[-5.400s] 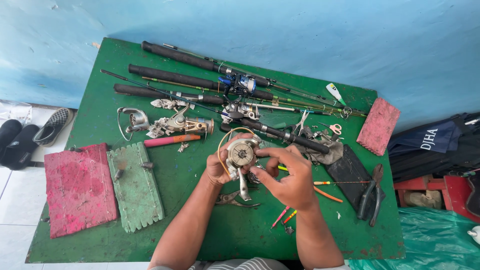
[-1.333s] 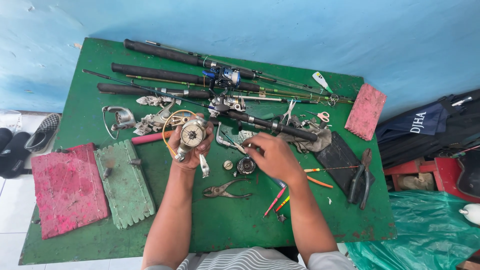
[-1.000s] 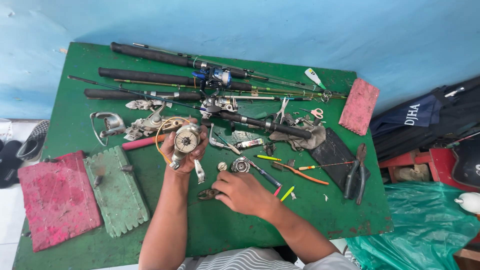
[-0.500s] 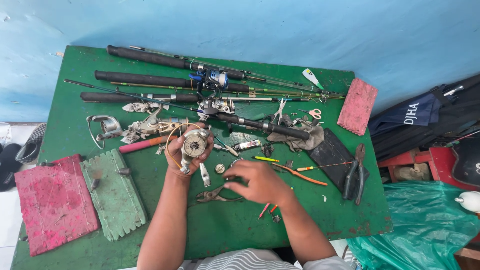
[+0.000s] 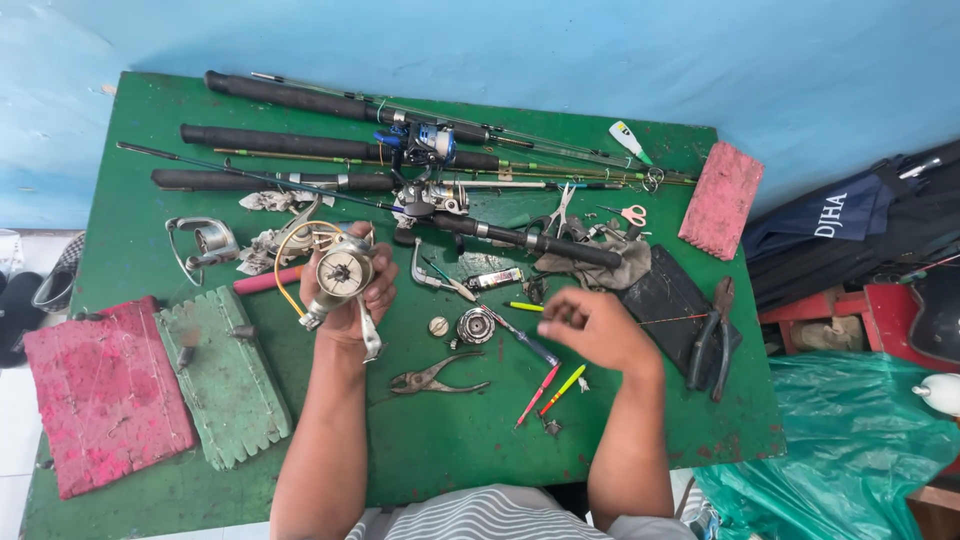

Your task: Disassembling and inspecting a fishing reel using hands and a screwdriver

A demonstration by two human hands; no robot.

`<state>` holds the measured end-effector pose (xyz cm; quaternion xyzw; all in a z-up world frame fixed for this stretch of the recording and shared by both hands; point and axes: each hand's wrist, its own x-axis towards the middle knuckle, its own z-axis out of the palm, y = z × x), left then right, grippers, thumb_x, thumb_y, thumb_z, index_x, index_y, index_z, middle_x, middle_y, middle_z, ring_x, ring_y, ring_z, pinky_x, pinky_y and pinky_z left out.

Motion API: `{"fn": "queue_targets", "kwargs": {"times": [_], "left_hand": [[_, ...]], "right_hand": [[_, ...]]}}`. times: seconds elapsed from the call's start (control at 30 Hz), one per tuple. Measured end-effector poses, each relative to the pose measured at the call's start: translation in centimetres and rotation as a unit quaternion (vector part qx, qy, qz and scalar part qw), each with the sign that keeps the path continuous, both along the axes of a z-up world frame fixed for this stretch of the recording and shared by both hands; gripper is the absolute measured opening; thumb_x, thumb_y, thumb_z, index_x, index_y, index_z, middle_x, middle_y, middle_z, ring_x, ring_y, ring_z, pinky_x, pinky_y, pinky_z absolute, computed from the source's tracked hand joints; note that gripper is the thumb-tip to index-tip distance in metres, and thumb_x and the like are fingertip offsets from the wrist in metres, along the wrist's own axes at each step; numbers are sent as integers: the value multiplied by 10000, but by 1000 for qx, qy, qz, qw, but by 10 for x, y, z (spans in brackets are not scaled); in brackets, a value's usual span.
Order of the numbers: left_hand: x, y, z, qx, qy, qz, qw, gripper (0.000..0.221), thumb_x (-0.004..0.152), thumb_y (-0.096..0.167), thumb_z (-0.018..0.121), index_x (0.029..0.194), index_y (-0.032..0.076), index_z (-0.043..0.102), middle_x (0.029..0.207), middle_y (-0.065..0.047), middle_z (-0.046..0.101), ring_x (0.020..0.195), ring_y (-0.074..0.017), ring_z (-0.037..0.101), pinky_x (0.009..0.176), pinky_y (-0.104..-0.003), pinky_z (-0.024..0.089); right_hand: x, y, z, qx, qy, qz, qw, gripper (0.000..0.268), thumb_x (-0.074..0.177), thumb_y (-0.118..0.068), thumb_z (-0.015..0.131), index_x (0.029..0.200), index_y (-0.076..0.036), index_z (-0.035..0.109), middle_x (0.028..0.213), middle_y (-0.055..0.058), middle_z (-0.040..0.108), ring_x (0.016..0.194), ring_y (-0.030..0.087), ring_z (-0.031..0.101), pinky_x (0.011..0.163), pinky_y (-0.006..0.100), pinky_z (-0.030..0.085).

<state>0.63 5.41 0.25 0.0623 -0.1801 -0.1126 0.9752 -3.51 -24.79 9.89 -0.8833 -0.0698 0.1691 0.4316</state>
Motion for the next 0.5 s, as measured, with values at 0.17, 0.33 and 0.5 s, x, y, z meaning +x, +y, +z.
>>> {"fn": "queue_targets", "kwargs": {"times": [0.17, 0.33, 0.5], "left_hand": [[0, -7, -21, 34, -5, 10, 999, 589, 806, 421, 498, 1254, 50, 410, 930, -237, 459, 613, -210, 511, 467, -252, 506], [-6, -28, -17, 93, 10, -1, 996, 589, 745, 392, 565, 1189, 26, 443, 884, -292, 516, 583, -282, 563, 433, -293, 499], [0, -33, -24, 134, 29, -5, 991, 572, 724, 338, 555, 1176, 5, 448, 881, -307, 556, 609, -326, 610, 422, -313, 505]], "right_hand": [[-7, 26, 19, -229, 60, 46, 970, 297, 648, -290, 726, 887, -120, 675, 748, 82, 690, 744, 317, 640, 678, 425, 481], [-5, 30, -4, -353, 8, 71, 933, 187, 647, -324, 676, 760, -176, 682, 704, 11, 683, 726, 293, 654, 697, 395, 492], [-7, 20, 22, -246, -16, -16, 969, 236, 644, -316, 667, 857, -219, 635, 740, 26, 692, 774, 268, 658, 708, 402, 493]]}}
